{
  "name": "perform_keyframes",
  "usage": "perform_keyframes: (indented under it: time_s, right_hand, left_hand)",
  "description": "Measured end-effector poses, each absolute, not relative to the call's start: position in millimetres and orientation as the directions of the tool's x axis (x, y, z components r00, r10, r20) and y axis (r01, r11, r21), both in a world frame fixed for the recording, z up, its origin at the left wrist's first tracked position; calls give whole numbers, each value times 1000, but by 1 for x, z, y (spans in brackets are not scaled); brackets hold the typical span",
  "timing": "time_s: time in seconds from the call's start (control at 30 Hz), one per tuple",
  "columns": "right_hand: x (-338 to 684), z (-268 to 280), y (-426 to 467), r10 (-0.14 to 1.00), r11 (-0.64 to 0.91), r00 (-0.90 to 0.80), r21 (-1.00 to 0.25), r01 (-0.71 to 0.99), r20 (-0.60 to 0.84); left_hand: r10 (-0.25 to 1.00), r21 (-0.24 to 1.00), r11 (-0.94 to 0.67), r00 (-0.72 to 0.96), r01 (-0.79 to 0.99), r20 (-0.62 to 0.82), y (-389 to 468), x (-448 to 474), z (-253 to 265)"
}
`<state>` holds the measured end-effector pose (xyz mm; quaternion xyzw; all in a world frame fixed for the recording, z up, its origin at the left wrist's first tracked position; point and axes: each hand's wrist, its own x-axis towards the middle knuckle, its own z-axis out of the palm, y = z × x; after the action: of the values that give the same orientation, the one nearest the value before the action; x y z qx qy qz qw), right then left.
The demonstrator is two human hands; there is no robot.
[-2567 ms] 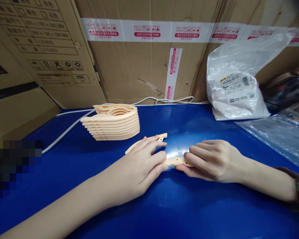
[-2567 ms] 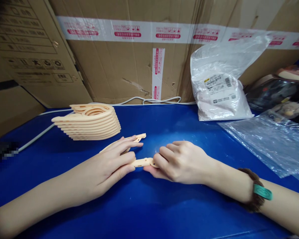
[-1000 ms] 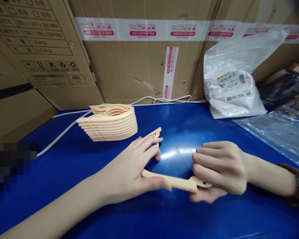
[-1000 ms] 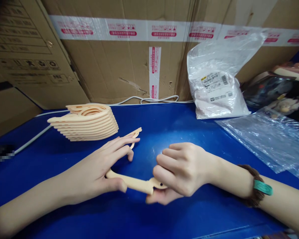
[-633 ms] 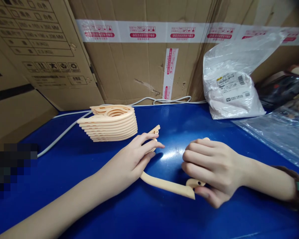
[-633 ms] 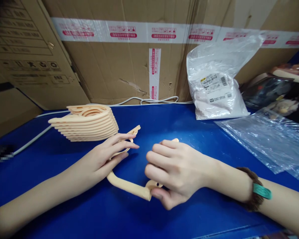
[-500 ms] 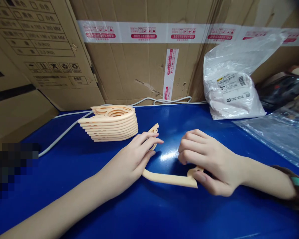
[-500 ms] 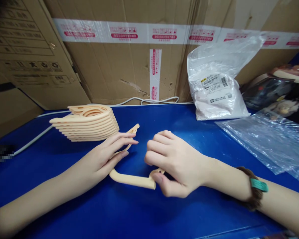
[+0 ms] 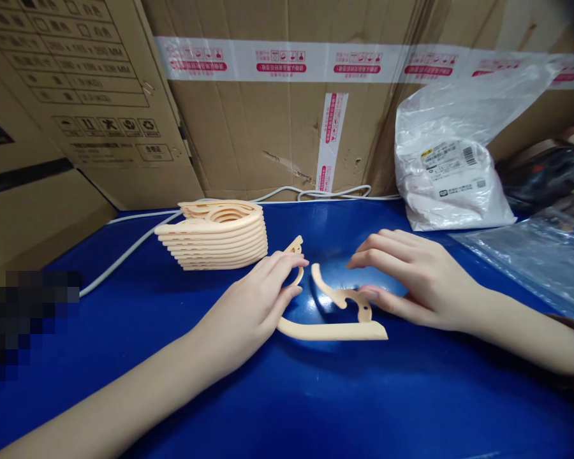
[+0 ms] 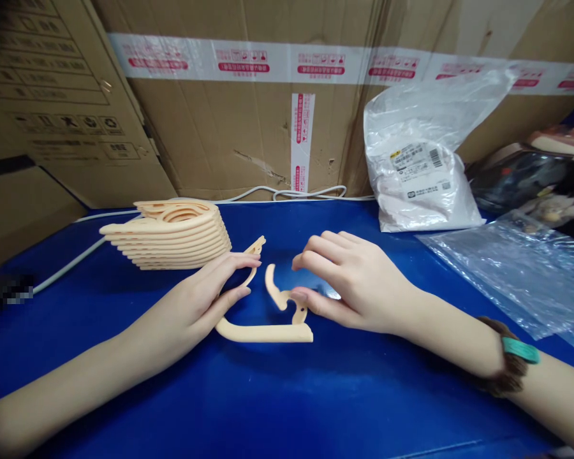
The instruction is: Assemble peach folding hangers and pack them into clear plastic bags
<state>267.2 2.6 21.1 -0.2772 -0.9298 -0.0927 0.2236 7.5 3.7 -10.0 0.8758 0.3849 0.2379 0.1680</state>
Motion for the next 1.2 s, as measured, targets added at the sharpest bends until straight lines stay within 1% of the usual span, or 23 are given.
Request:
perform_keyframes:
  time_s: [0.07,0.13,0.33,0.43,0.63,0.83,1.03,1.2]
  right_hand:
    - [267,22,0,492,829,-767,49,558,412]
    - [265,22,-4,494,845,-790,13,535,362]
    - [253,21,-19,502,865,-814,-198,462,293]
    - [248,21,-29,514,853,-815,-254,455,266]
    - [246,19,-35,473,861,-859,-309,403,198]
    - [243,16,-32,421,870,-897,-338,358,133]
    - [242,11,-30,417,873,-898,-337,353,141]
    - [245,10,-21,454,864,-875,-325,385,170]
  left_hand:
    - [760,475,-642,583,601,289,4,7,-10]
    - [763,472,-639,579,607,289,4,7,-11]
    - [761,421,-647,573,636,303,4,6,-10]
    - [772,408,-633,570,658,279,3,6,-9]
    - [762,386,-646,581,659,285,3,7,-9]
    - [759,382,-649,592,658,271,0,7,-8]
    - [718,387,-691,645,611,263,-1,6,-6]
    - [720,405,-687,643,604,262,1,6,-8]
